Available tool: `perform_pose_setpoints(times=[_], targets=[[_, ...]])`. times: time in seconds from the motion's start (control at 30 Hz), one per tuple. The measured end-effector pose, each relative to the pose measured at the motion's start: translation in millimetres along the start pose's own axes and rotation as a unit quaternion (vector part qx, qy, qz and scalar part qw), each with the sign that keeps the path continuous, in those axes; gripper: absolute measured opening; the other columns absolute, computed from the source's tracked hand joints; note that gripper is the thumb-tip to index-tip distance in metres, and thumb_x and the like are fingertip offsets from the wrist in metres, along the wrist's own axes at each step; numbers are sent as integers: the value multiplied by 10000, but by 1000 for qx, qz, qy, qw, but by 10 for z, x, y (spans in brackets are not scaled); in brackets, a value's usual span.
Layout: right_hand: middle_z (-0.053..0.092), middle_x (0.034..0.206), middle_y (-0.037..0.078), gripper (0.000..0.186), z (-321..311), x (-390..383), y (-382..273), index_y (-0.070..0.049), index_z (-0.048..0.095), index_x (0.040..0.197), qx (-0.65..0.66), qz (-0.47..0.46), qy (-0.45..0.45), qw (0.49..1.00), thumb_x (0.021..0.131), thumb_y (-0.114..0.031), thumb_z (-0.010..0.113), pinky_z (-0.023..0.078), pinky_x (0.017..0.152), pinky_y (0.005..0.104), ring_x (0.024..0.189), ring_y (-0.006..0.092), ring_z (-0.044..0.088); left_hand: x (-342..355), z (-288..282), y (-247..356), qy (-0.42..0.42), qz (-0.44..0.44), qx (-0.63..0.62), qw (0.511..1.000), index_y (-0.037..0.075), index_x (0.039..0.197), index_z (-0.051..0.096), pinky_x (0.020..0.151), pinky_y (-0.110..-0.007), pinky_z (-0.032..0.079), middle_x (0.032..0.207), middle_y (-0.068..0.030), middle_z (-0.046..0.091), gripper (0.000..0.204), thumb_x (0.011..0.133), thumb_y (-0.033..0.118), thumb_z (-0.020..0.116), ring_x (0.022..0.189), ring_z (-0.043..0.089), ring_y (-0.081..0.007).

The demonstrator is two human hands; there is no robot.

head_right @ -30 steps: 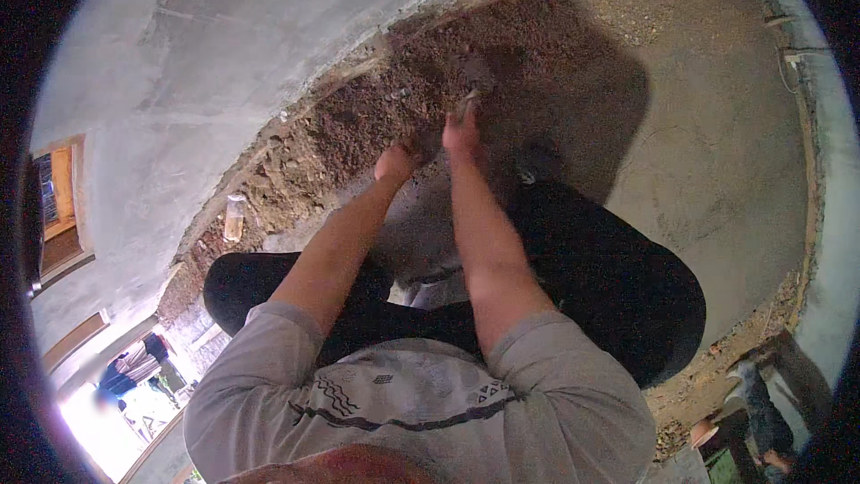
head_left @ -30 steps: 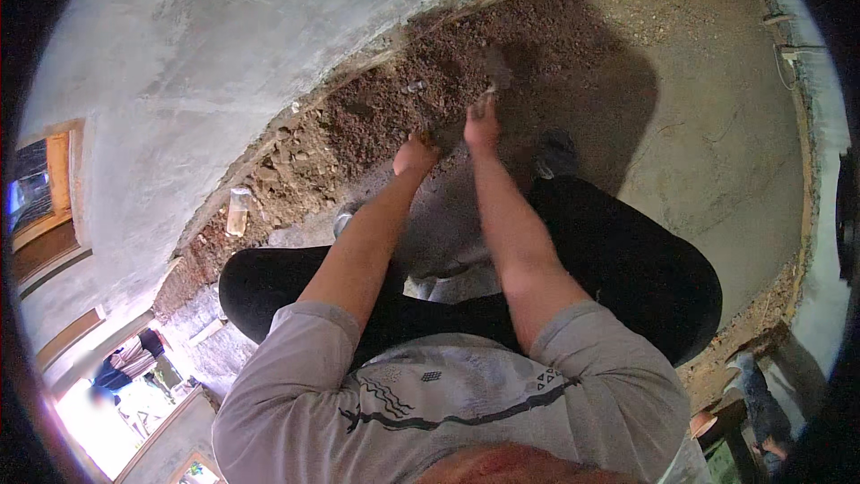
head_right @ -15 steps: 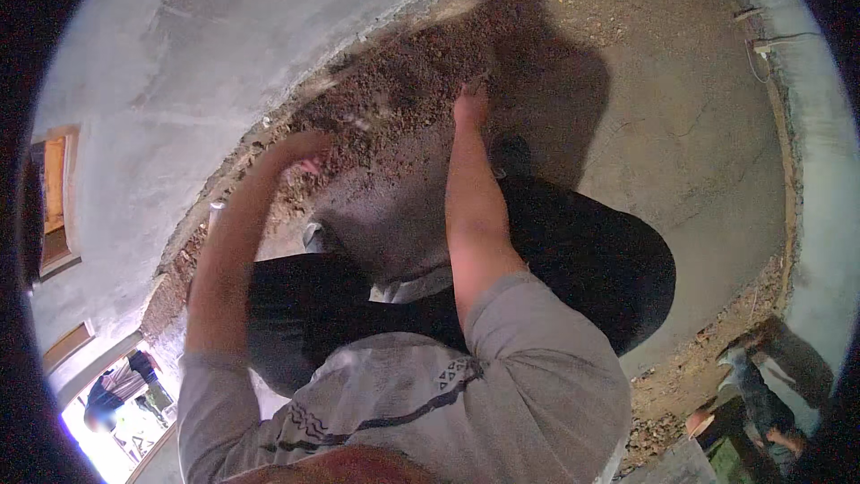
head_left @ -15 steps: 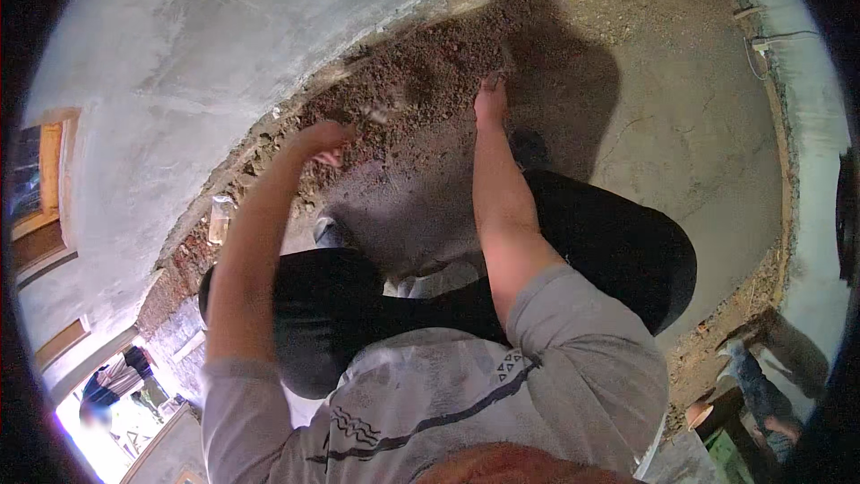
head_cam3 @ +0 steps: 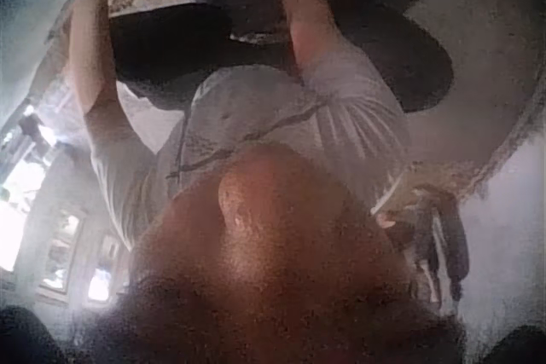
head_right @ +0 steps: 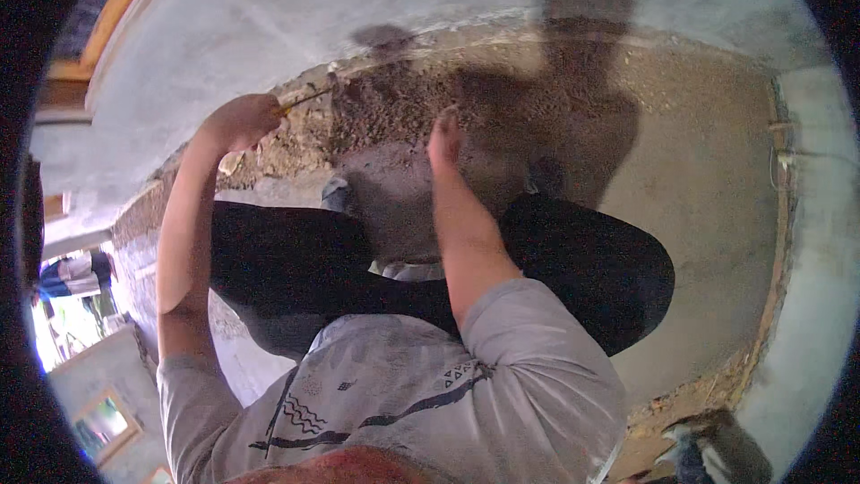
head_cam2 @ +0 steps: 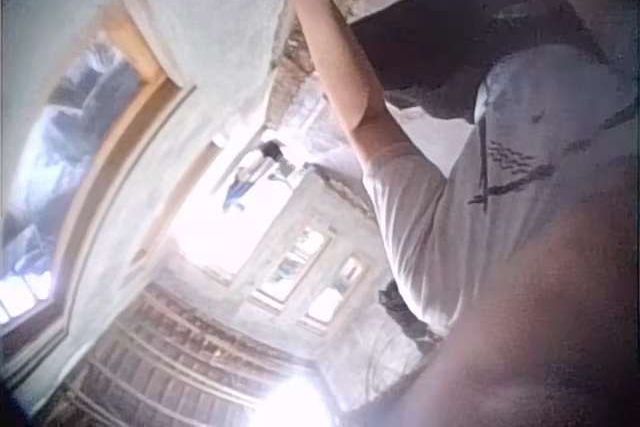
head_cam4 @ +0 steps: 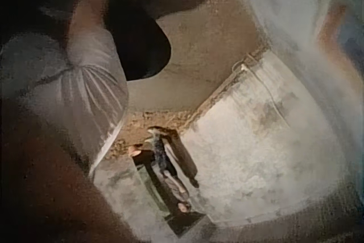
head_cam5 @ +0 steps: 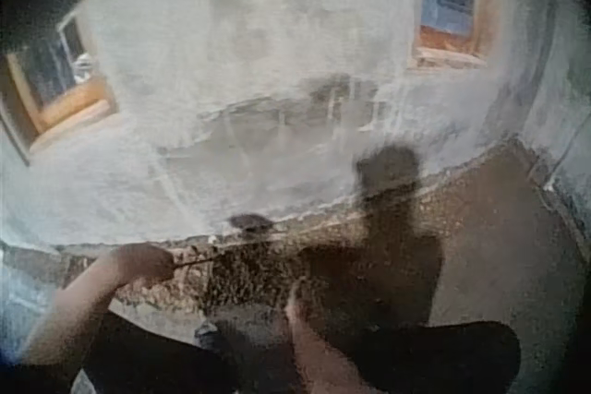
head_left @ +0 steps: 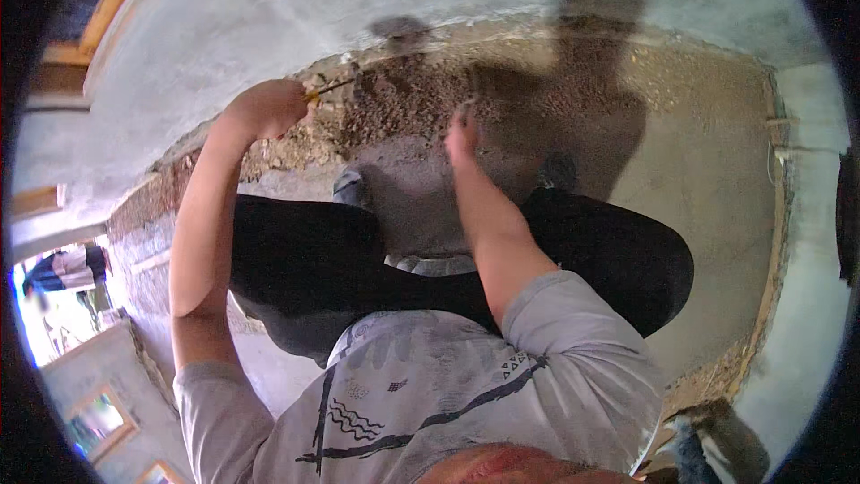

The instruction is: Smoothing and leveling soil/rubble for a floor foundation using a trowel.

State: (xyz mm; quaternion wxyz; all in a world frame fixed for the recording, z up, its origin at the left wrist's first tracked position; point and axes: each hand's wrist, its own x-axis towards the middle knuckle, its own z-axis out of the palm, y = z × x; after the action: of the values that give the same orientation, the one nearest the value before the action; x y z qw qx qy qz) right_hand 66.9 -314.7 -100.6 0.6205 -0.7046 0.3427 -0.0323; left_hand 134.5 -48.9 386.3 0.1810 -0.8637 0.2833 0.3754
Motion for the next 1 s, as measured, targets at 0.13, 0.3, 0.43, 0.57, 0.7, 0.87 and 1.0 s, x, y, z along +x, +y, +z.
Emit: perform_pose_setpoints(times=[0.13,0.3,0.43,0.57,0.7,0.87,1.0], targets=[[654,978,145,460,-170,59,-147,-47,521,1396,59,-1,86,995,1037,-334,549,506,560,384,669,265,606,-274,610,-539,102,85,98,986,-2,994,669,831,-430,553,1111,-195,643,248,883,214,623,1011,669,-310],[590,1365,255,595,80,-297,-366,31,386,1504,-80,22,102,991,1014,-264,553,460,1033,486,1265,413,564,-566,528,-417,81,-119,-229,963,28,1029,718,890,-433,528,1119,-180,657,240,855,170,635,1094,634,-317],[540,1411,282,627,540,-613,-394,22,368,1519,-125,-46,0,991,1012,-301,544,376,1121,492,1336,423,500,-566,313,-413,69,-89,-253,961,-7,1033,698,615,-407,552,948,-170,690,223,905,149,602,692,696,-264],[581,1370,278,584,998,-1162,-602,-63,406,1520,-142,-86,-95,982,1018,-333,527,443,1028,501,1261,409,570,-639,326,-506,28,-95,-227,969,-24,980,683,568,-410,533,758,-146,671,222,935,175,596,605,682,-236],[594,1363,244,591,1038,-1128,-700,-108,425,1519,-115,-19,-163,980,1021,-409,526,470,981,486,1198,415,605,-747,481,-724,-2,-117,-268,956,-32,931,668,573,-413,531,734,-154,654,260,933,218,597,603,676,-237],[518,1457,251,650,524,-314,-783,-53,347,1558,-14,-56,20,998,1060,-462,436,439,1058,482,1293,412,544,-646,739,-1051,62,3,-212,975,-8,966,687,566,-383,530,749,-137,651,245,917,221,613,604,662,-232],[581,1378,249,634,23,312,-886,-10,355,1542,-188,34,178,965,1060,-405,472,457,1023,488,1212,398,602,-738,749,-1055,49,-57,-224,972,-2,1022,683,558,-358,531,926,-130,687,194,895,103,581,747,710,-228]])
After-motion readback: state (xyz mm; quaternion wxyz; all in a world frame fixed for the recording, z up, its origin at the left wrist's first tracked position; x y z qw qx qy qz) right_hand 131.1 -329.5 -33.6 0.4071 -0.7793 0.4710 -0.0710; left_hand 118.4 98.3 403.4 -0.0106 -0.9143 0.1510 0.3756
